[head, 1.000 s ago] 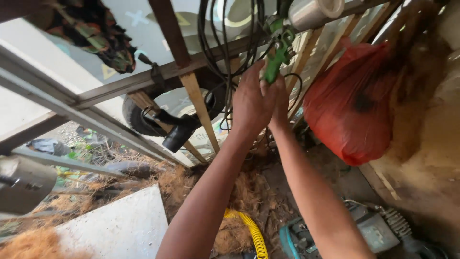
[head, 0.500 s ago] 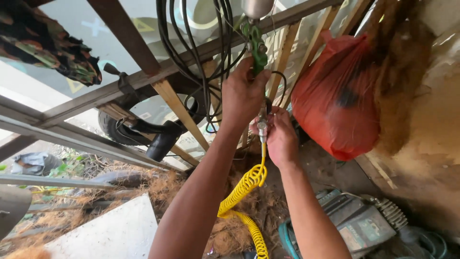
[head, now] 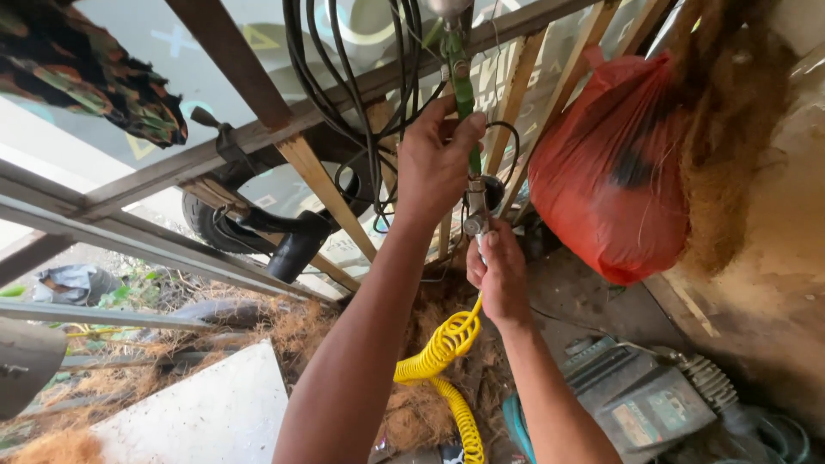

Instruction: The person removes coconut husk fiber from a coconut shell, places the fiber on a white board, and uses a pneumatic tool to trim the fiber edge. The person handles the coconut shell, fiber, and tool throughout the clip.

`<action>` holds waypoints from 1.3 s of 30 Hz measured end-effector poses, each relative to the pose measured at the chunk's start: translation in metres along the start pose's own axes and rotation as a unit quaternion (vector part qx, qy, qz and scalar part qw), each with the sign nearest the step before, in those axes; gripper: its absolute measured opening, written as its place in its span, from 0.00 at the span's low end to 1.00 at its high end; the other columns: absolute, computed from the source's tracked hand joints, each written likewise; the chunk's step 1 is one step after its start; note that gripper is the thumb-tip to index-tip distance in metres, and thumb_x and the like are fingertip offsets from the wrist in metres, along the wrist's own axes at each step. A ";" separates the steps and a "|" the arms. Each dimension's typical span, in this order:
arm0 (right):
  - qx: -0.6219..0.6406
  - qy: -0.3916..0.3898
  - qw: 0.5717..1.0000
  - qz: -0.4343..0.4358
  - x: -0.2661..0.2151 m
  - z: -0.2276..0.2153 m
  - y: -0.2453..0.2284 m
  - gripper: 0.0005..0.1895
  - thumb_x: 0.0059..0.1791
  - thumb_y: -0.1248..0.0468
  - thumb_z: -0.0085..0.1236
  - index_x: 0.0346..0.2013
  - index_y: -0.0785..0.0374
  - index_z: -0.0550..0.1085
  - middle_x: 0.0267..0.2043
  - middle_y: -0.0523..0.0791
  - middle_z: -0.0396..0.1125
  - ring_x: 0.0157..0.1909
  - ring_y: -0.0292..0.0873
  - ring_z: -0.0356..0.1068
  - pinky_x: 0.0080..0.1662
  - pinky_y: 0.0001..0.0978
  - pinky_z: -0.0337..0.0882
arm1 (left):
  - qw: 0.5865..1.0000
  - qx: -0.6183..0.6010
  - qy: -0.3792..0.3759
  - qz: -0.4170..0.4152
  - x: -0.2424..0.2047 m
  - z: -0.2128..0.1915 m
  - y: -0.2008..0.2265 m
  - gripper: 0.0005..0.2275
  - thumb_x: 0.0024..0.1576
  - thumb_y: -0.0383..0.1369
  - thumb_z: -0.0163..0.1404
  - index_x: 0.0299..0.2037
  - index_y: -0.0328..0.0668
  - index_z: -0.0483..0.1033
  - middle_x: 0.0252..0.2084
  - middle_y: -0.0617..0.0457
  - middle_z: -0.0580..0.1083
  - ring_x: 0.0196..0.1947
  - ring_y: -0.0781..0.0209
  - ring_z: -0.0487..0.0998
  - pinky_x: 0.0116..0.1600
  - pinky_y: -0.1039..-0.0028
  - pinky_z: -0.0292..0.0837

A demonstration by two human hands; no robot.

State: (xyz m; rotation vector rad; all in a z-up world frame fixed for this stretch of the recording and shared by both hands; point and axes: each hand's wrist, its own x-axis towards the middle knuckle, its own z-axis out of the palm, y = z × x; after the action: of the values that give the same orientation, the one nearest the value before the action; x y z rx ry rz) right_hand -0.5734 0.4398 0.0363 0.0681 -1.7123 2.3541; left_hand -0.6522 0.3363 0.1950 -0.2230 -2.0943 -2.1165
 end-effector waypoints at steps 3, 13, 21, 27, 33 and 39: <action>-0.013 0.061 0.998 -0.008 -0.003 0.011 -0.003 0.15 0.56 0.55 0.38 0.36 0.62 0.68 0.14 0.41 0.46 0.11 0.35 0.49 0.17 0.24 0.51 | 1.000 -0.006 0.002 -0.002 0.002 0.001 -0.002 0.18 0.57 0.40 0.53 0.54 0.39 0.74 0.34 0.44 0.80 0.36 0.56 0.83 0.41 0.65 0.80; 0.074 0.106 0.992 0.000 -0.006 0.007 -0.005 0.16 0.54 0.58 0.43 0.33 0.68 0.71 0.09 0.41 0.45 0.08 0.36 0.48 0.16 0.26 0.52 | 0.999 -0.036 0.015 -0.020 0.000 0.008 0.005 0.18 0.57 0.40 0.52 0.53 0.36 0.73 0.33 0.44 0.79 0.34 0.56 0.83 0.38 0.65 0.81; -0.025 0.083 0.993 0.075 -0.036 -0.011 0.007 0.15 0.56 0.58 0.38 0.47 0.64 0.69 0.15 0.40 0.50 0.13 0.32 0.51 0.18 0.20 0.53 | 0.993 0.109 0.047 0.010 0.007 0.007 -0.015 0.21 0.58 0.41 0.51 0.57 0.37 0.69 0.46 0.34 0.78 0.50 0.33 0.79 0.53 0.43 0.75; -0.134 0.013 0.976 0.173 -0.099 -0.021 0.011 0.20 0.54 0.53 0.42 0.53 0.60 0.71 0.19 0.41 0.50 0.21 0.33 0.48 0.23 0.25 0.50 | 0.979 0.175 0.086 0.054 0.045 0.012 -0.096 0.21 0.55 0.33 0.48 0.61 0.57 0.65 0.54 0.43 0.78 0.51 0.40 0.80 0.51 0.58 0.70; -0.219 -0.059 0.925 0.304 -0.155 -0.002 -0.008 0.26 0.52 0.63 0.45 0.67 0.54 0.67 0.28 0.43 0.48 0.30 0.39 0.51 0.35 0.31 0.59 | 0.966 0.254 0.039 0.033 0.045 0.012 -0.096 0.36 0.48 0.43 0.48 0.71 0.70 0.51 0.69 0.44 0.69 0.56 0.41 0.79 0.44 0.56 0.76; -0.263 -0.093 0.933 0.228 -0.183 -0.025 0.029 0.23 0.54 0.57 0.42 0.64 0.57 0.65 0.26 0.46 0.62 0.30 0.42 0.62 0.47 0.37 0.72 | 0.980 0.157 0.073 0.102 -0.083 -0.069 -0.022 0.28 0.58 0.38 0.50 0.70 0.54 0.57 0.75 0.47 0.61 0.78 0.48 0.60 0.77 0.60 0.60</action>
State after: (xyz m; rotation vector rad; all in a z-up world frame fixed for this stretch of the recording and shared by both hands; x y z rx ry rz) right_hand -0.3996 0.4264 -0.0305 -0.2287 -2.6381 2.1170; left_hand -0.5760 0.2685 0.1551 -0.2224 -2.1751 -1.6115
